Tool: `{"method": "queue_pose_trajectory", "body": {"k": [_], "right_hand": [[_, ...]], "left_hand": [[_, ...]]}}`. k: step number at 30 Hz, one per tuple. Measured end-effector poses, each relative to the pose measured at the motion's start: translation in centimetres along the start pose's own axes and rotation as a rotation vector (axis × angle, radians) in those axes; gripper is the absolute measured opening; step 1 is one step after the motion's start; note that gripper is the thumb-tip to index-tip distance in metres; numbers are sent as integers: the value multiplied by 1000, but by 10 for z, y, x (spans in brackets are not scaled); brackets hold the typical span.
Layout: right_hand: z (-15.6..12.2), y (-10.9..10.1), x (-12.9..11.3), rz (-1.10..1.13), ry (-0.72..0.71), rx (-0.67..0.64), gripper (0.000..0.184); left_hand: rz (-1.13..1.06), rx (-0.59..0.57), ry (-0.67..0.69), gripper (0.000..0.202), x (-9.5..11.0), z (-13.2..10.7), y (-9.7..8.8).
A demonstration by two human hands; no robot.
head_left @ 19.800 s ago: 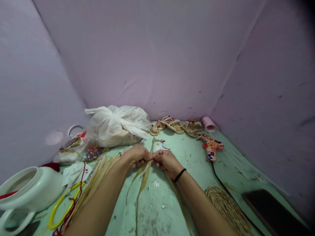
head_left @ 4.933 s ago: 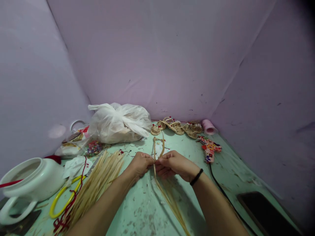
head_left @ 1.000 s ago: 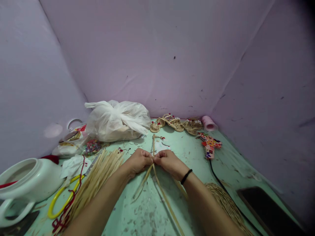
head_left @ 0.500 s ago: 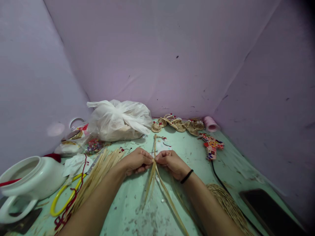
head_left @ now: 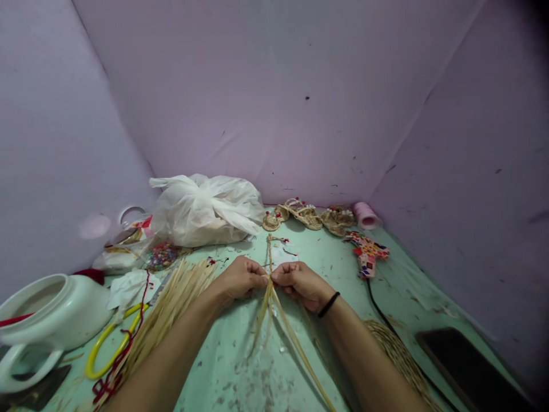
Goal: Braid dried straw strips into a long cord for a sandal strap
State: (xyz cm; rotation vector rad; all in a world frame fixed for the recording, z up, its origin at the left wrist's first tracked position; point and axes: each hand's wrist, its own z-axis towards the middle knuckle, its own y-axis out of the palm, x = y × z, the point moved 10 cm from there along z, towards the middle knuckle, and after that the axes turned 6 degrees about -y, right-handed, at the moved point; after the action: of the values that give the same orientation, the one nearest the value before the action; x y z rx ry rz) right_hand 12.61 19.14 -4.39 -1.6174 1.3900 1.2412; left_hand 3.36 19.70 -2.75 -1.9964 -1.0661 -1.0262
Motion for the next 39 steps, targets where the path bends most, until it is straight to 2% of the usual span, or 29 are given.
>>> {"method": "queue_pose_trajectory", "body": {"k": [3, 12, 16, 19, 24, 27, 29, 32, 35, 39], "right_hand": [[0, 0, 1, 4, 10, 5, 6], [-1, 0, 4, 18, 55, 21, 7], [0, 1, 5, 41, 39, -14, 9], [1, 6, 1, 80, -7, -58, 15], [0, 8, -1, 118, -19, -73, 20], [0, 9, 0, 108, -20, -79, 20], [1, 8, 0, 82, -21, -61, 19], [1, 5, 1, 49, -12, -23, 16], [1, 4, 1, 29, -4, 3, 13], [1, 4, 0, 15, -17, 2, 13]], "left_hand": [[-31, 12, -18, 13, -4, 1, -2], [73, 232, 52, 6, 7, -1, -11], [87, 252, 101, 8, 11, -2, -11], [3, 168, 76, 13, 7, -2, -8], [-253, -127, 8, 20, 3, -5, 7], [-312, -198, 14, 21, 5, -7, 7], [-260, -210, 1, 21, 3, -7, 6], [-74, -128, -13, 22, -1, -3, -4], [99, -10, 53, 24, 5, -1, -16], [189, 78, 139, 21, 15, -1, -21]]}}
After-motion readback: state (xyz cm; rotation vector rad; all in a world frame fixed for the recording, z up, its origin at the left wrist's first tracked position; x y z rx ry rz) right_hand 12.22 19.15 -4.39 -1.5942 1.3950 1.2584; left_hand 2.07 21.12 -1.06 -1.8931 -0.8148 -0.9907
